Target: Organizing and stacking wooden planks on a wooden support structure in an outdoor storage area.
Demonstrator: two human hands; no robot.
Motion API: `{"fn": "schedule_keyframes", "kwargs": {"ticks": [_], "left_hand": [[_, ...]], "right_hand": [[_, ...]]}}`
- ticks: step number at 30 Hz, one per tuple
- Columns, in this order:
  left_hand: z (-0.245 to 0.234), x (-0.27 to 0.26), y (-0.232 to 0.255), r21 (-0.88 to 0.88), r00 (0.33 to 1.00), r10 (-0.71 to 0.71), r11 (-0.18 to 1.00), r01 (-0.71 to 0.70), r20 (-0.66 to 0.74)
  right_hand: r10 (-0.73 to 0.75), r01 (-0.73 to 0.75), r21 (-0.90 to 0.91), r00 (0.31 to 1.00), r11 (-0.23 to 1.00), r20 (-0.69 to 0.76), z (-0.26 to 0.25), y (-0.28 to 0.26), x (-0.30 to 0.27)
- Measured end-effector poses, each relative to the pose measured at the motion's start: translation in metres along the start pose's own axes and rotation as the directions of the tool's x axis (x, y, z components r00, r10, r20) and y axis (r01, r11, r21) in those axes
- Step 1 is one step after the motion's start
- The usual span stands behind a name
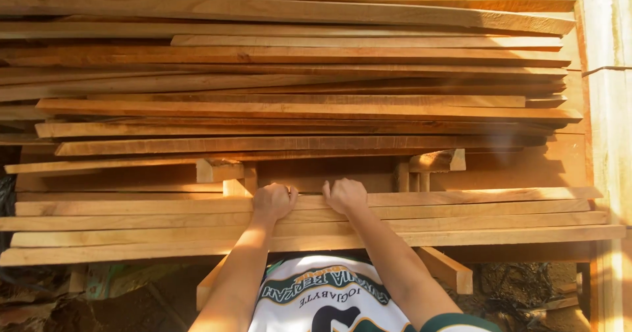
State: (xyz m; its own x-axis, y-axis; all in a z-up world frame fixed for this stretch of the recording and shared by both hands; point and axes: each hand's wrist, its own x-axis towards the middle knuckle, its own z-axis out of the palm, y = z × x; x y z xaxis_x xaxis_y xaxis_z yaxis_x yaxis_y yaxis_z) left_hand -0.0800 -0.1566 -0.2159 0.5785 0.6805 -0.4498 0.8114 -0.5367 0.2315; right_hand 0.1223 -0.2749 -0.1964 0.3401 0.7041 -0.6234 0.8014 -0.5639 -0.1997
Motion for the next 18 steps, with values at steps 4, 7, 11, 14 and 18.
{"fn": "schedule_keyframes", "kwargs": {"ticks": [4,7,11,14,18], "left_hand": [[-0.008,-0.005,0.004,0.007,1.000,0.001,1.000,-0.001,-0.011],[0.005,-0.005,-0.001,0.001,0.993,0.044,0.999,-0.044,-0.109],[0.032,-0.005,-0.004,0.085,0.898,0.195,0.981,-0.176,-0.393],[0.049,-0.009,0.003,0.128,0.743,0.295,0.953,-0.275,-0.600],[0.054,-0.037,0.016,0.008,0.911,0.138,0.989,-0.146,-0.389]], "right_hand": [[-0.021,0.021,0.002,1.000,1.000,0.017,-0.016,-0.005,-0.015],[-0.055,0.055,0.000,0.998,0.998,-0.040,-0.004,0.000,-0.009],[-0.236,0.243,-0.044,0.861,0.969,-0.450,0.032,0.013,-0.009],[-0.338,0.384,-0.073,0.690,0.921,-0.640,0.040,0.021,-0.027],[-0.300,0.384,0.036,0.773,0.923,-0.559,0.053,0.046,-0.050]]}}
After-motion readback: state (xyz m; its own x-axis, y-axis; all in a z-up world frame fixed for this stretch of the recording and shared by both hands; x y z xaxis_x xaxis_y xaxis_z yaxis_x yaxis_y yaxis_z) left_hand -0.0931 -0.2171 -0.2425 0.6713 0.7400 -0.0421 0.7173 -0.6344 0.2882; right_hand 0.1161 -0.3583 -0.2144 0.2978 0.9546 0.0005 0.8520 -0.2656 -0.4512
